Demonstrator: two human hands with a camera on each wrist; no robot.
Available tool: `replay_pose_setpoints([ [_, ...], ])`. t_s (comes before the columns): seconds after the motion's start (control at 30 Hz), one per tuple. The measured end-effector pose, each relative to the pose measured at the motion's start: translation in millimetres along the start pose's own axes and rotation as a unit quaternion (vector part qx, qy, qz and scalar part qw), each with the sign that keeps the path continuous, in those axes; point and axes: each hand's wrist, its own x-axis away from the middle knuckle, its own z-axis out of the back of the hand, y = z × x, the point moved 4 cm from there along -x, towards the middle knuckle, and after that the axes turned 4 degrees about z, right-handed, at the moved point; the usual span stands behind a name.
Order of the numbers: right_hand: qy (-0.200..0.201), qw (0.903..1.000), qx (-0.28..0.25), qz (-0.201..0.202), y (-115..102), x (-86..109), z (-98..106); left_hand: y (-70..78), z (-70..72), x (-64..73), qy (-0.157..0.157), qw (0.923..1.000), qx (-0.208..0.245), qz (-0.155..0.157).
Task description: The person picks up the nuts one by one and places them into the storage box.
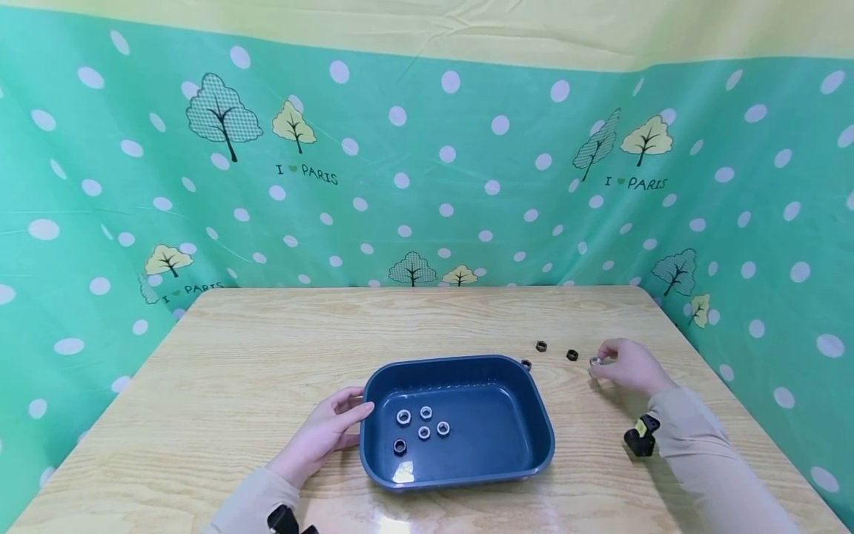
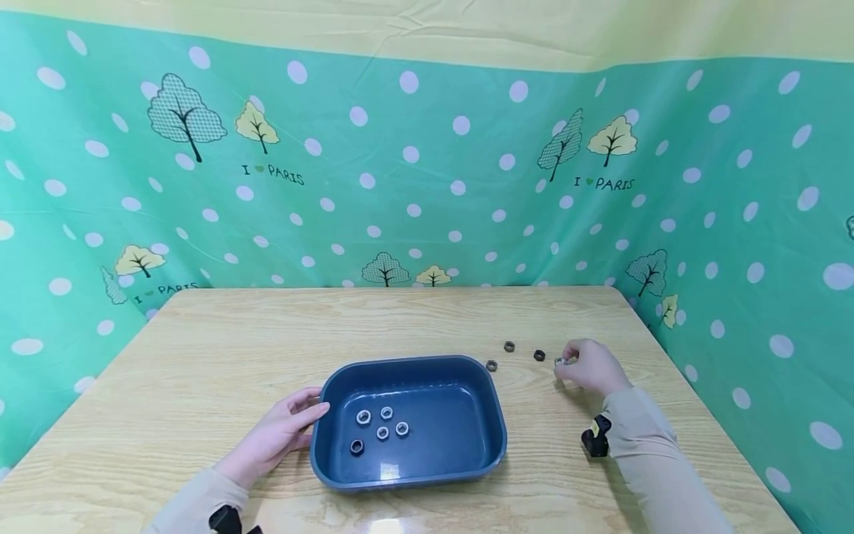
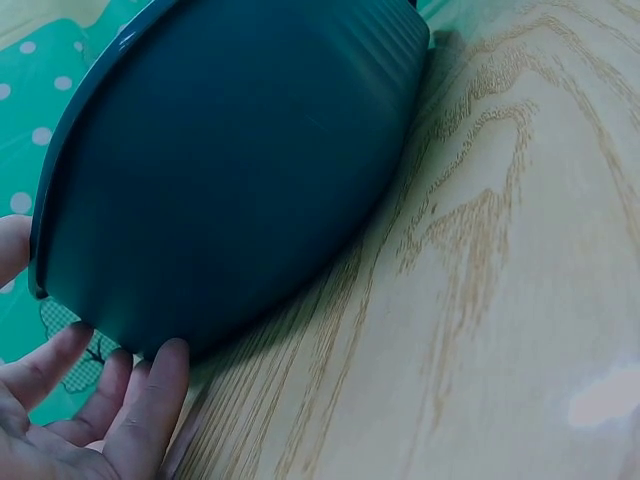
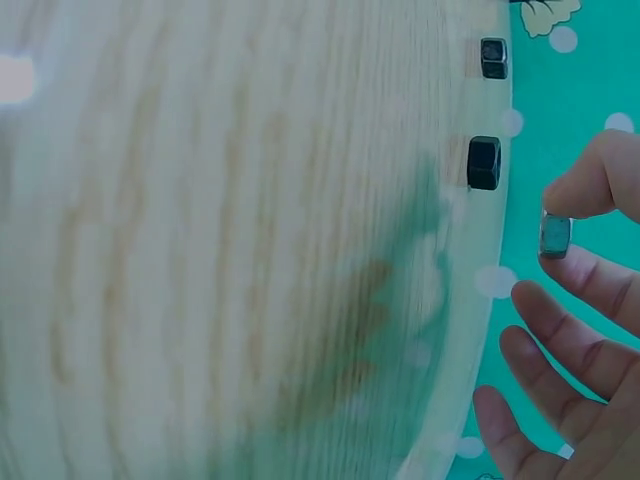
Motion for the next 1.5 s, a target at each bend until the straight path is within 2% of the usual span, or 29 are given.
replay_pose_setpoints([
  [0.33, 0.002, 0.9999, 0.004, 0.010, -3.4, -2.2, 3.0, -0.1, -0.9, 2.0, -0.005, 1.0000, 0.000, -0.005],
  [0.6, 0.018, 0.9991, 0.010, 0.037, -11.9, -3.9, 5.8, -2.2, 0.6, -0.7, 0.003, 1.0000, -0.002, -0.004],
  [0.83, 0.025, 0.9970, 0.013, 0.072, -19.6, -6.1, 11.0, -2.3, -0.8, 0.4, -0.004, 0.9999, 0.003, -0.011],
  [1.17, 0.025, 0.9975, 0.004, 0.066, -29.9, -6.5, 15.1, -1.3, -0.7, 2.0, -0.005, 0.9999, 0.005, -0.013],
  [1.5, 0.027, 0.9963, 0.008, 0.081, -44.5, -11.4, 22.2, -2.2, -0.4, 0.7, -0.003, 0.9998, 0.012, -0.015],
])
